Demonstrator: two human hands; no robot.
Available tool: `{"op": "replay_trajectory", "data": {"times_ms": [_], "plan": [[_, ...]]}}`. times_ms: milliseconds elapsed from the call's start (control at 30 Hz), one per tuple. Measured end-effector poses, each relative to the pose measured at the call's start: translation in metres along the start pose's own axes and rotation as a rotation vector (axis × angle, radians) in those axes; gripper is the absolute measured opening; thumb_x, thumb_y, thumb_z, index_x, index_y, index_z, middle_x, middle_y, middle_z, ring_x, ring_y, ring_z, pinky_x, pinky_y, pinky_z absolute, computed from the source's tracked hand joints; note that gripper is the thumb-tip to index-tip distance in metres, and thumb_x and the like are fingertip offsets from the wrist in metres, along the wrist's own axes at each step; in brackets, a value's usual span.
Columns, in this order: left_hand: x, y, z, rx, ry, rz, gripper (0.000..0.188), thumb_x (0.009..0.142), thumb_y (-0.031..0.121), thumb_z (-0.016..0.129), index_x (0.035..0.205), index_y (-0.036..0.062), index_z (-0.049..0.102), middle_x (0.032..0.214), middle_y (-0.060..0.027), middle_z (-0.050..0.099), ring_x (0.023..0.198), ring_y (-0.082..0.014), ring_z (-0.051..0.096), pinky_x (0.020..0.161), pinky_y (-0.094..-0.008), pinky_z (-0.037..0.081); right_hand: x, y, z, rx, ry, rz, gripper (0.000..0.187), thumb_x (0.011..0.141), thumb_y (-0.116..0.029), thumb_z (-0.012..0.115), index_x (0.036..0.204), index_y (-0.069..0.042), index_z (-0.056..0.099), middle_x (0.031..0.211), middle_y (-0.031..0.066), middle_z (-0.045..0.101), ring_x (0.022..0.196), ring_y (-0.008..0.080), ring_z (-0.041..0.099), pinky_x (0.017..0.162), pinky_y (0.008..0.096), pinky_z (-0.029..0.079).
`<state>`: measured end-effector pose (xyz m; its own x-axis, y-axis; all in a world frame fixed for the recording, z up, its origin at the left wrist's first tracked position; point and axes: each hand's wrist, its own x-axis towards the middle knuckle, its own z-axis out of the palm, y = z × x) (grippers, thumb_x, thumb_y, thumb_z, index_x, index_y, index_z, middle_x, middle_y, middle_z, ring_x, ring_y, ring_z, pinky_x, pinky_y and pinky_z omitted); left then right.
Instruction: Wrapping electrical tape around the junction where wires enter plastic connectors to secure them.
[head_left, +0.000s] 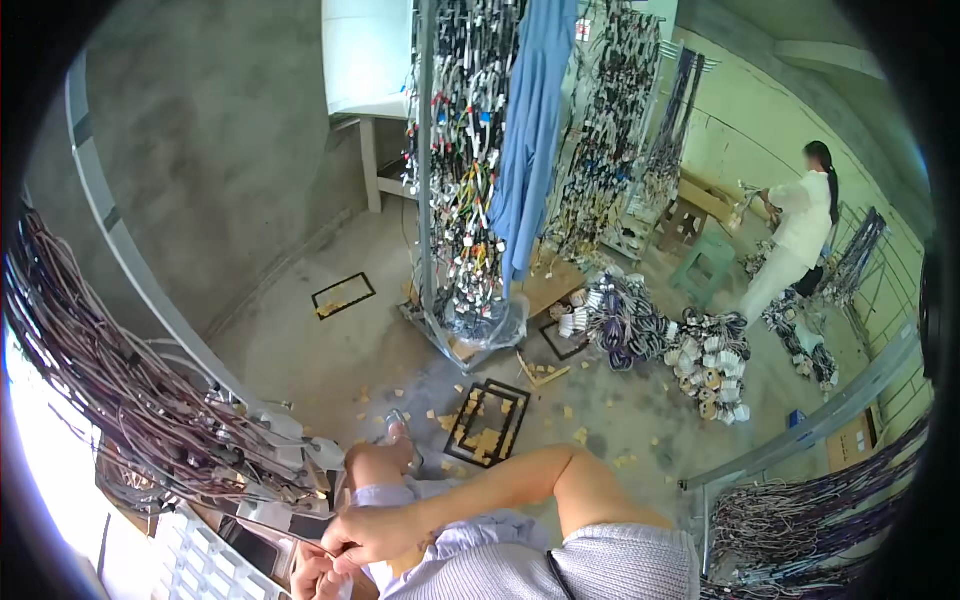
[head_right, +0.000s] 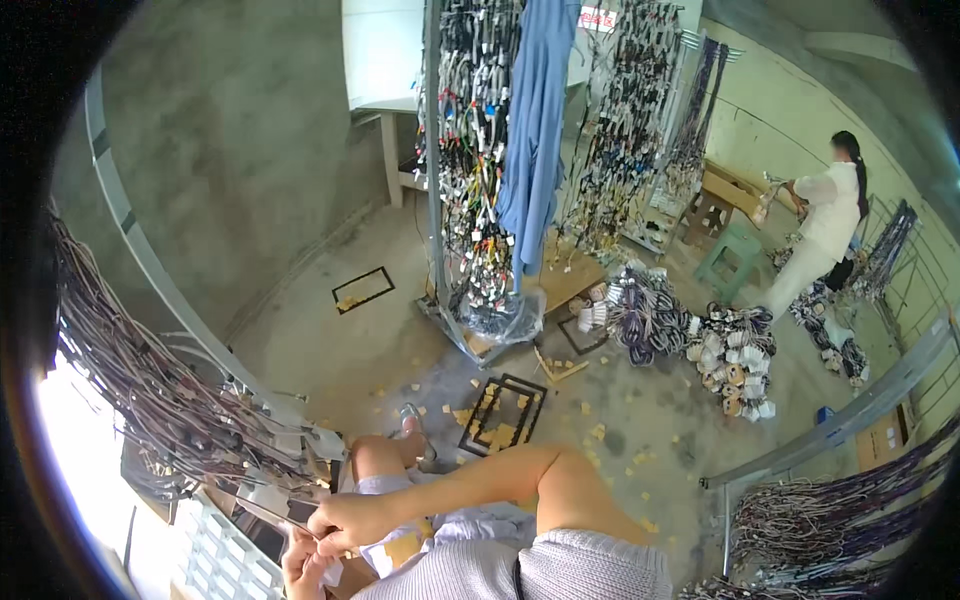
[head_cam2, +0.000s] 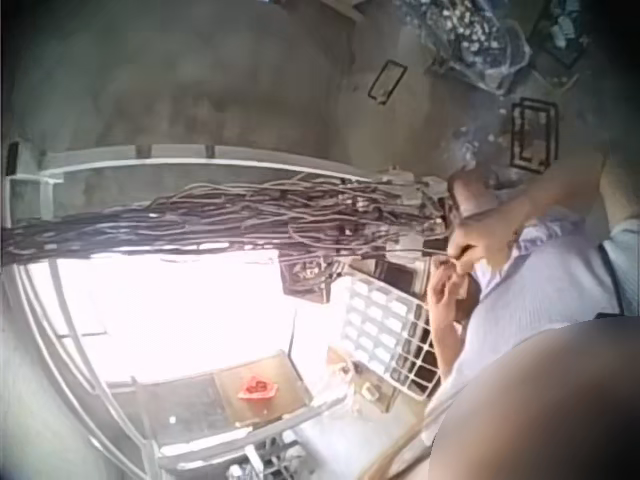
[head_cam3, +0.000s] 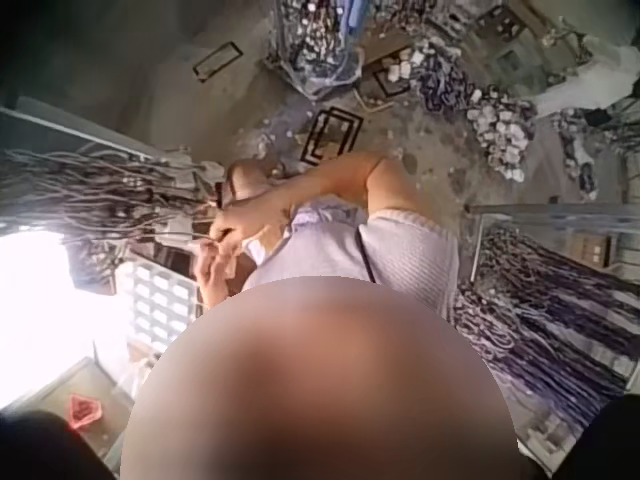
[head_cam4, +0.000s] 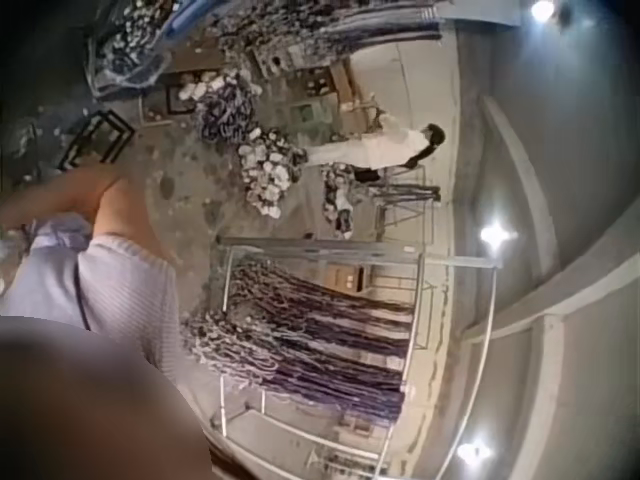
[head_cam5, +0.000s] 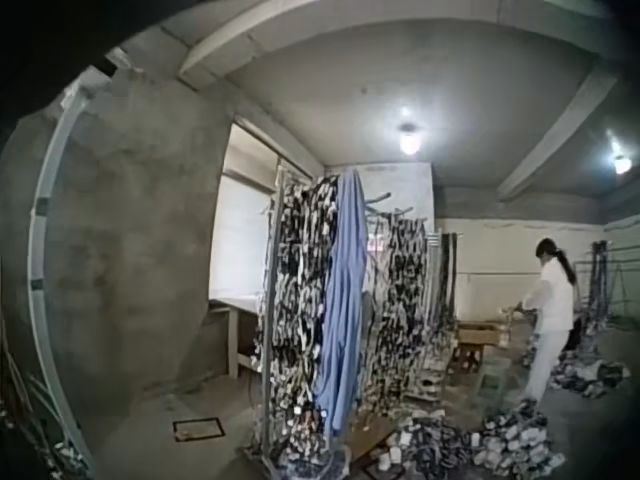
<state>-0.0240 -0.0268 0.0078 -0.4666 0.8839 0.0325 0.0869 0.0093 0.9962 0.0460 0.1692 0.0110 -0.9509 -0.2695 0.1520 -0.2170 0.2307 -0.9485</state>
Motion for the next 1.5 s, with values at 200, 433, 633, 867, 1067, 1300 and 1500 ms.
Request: {"op": "replay_trajectory", "data": {"times_ms": [200,433,633,867,1067,1300,1500], "plan": [[-0.019,-0.038,-0.015,-0.177,-0.087,0.138,0.028,0.083,0.03,0.066,0.084,0.0018,0.065,0.104,-0.0155,0.054,0.099,-0.026,0.051,0.086,-0.039,0.04,-0.016,-0.02,-0.009,0.447,-0.21,0.016,0.013,0.089,-0.013,0.064,0.084,-0.001,0.063,0.075,0.0005,0.062,0.073,0.0083,0.056,0.065,0.0253,0.045],[0.026,-0.037,0.031,0.408,0.187,0.246,0.073,0.087,0.053,0.056,0.14,0.0048,0.039,0.146,-0.0245,0.026,0.133,-0.0405,0.029,0.11,-0.0502,0.022,-0.022,-0.031,-0.041,1.184,-0.369,-0.525,0.031,0.092,-0.03,0.063,0.069,-0.009,0.065,0.077,0.0038,0.064,0.073,0.0193,0.061,0.077,0.0376,0.048],[0.023,-0.054,-0.001,0.464,1.034,0.651,0.029,0.077,0.006,0.055,0.106,0.0002,0.059,0.106,-0.0124,0.059,0.1,-0.03,0.052,0.087,-0.038,0.04,-0.002,-0.02,-0.003,0.898,-0.261,-0.133,0.061,0.087,-0.038,0.066,0.121,0.009,0.047,0.099,0.0195,0.054,0.066,0.0243,0.062,0.066,0.0371,0.051],[0.053,-0.078,-0.08,-0.063,0.73,0.059,0.053,0.073,0.02,0.076,0.115,-0.0009,0.053,0.109,-0.0111,0.054,0.101,-0.0199,0.054,0.09,-0.0305,0.044,0.067,-0.01,0.012,0.743,-0.264,0.053,0.097,0.085,-0.051,0.062,0.146,0.007,0.014,0.096,0.0152,0.058,0.076,0.0174,0.058,0.069,0.0268,0.047],[0.023,-0.079,-0.066,-0.556,0.642,0.192,0.041,0.078,0.011,0.074,0.113,0.004,0.052,0.102,-0.004,0.062,0.093,-0.0099,0.06,0.085,-0.0264,0.048,0.074,-0.005,-0.012,0.619,0.048,0.083,0.083,0.092,-0.042,0.056,0.146,0.006,0.016,0.113,0.0178,0.057,0.087,0.0181,0.058,0.081,0.0295,0.046],[0.005,-0.051,-0.052,-0.583,0.34,0.124,0.058,0.074,0.013,0.077,0.119,0.0032,0.042,0.126,-0.0102,0.051,0.108,-0.0154,0.056,0.092,-0.0321,0.047,0.065,0.013,-0.03,0.659,0.245,0.112,0.066,0.097,-0.043,0.047,0.143,0.002,0.03,0.126,0.0212,0.054,0.102,0.0219,0.06,0.087,0.0327,0.05],[0.004,-0.042,-0.066,-0.066,0.132,0.544,0.042,0.086,0.024,0.065,0.118,-0.0014,0.058,0.122,-0.0157,0.056,0.113,-0.0243,0.055,0.096,-0.0357,0.043,0.063,0.01,-0.038,0.64,0.323,0.066,0.075,0.095,-0.055,0.042,0.145,-0.001,0.028,0.128,0.0173,0.052,0.09,0.018,0.057,0.08,0.0304,0.049]]}}
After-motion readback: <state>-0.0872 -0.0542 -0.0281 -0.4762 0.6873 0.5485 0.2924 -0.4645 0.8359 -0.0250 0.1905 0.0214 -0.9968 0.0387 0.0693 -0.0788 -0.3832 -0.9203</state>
